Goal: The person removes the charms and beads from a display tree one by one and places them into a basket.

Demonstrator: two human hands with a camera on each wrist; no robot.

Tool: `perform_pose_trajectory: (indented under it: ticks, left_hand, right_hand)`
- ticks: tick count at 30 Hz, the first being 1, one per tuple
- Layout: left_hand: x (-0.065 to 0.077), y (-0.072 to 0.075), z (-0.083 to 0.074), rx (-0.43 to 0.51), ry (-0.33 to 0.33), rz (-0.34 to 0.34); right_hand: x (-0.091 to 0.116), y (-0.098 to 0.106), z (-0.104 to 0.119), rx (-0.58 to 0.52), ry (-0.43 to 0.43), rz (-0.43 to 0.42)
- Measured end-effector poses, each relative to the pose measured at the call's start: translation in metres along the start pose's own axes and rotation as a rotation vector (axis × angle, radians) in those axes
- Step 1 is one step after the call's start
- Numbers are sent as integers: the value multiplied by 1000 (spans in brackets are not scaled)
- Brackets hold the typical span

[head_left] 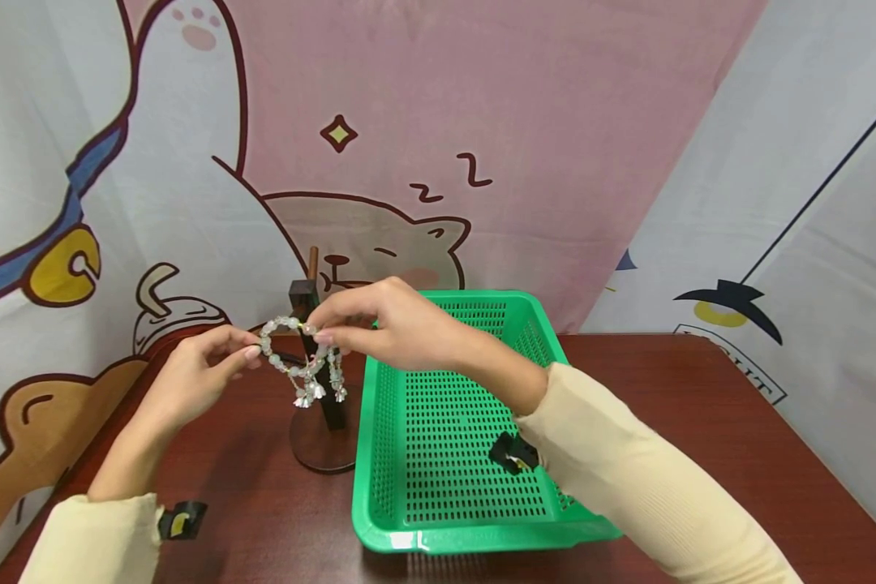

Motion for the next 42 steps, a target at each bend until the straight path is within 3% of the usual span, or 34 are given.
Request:
perform_pose_trajectory:
  ticks: [8,15,31,42]
  left_hand:
    - [-1,0,1,-2,31,26]
    - [0,0,1,0,38,28]
    - [0,0,1,-5,41,32]
    - [-1,1,1,8,37,32]
  right_hand:
    - [6,-2,-3,-36,-21,41]
    - [15,1,-18,-25,-65,26]
    - [41,12,-77,-246,-280,-34]
    - [49,5,-114,-264,-374,-76]
Point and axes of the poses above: each hand's wrist, its own x-axis away from the middle knuckle, its own y-axis out of the back of the hand, z = x × y, the point moved 3 cm from there along -x, towards the middle knuckle, and after that the axes turned 11 degrees about -y, right-handed, at the moved point
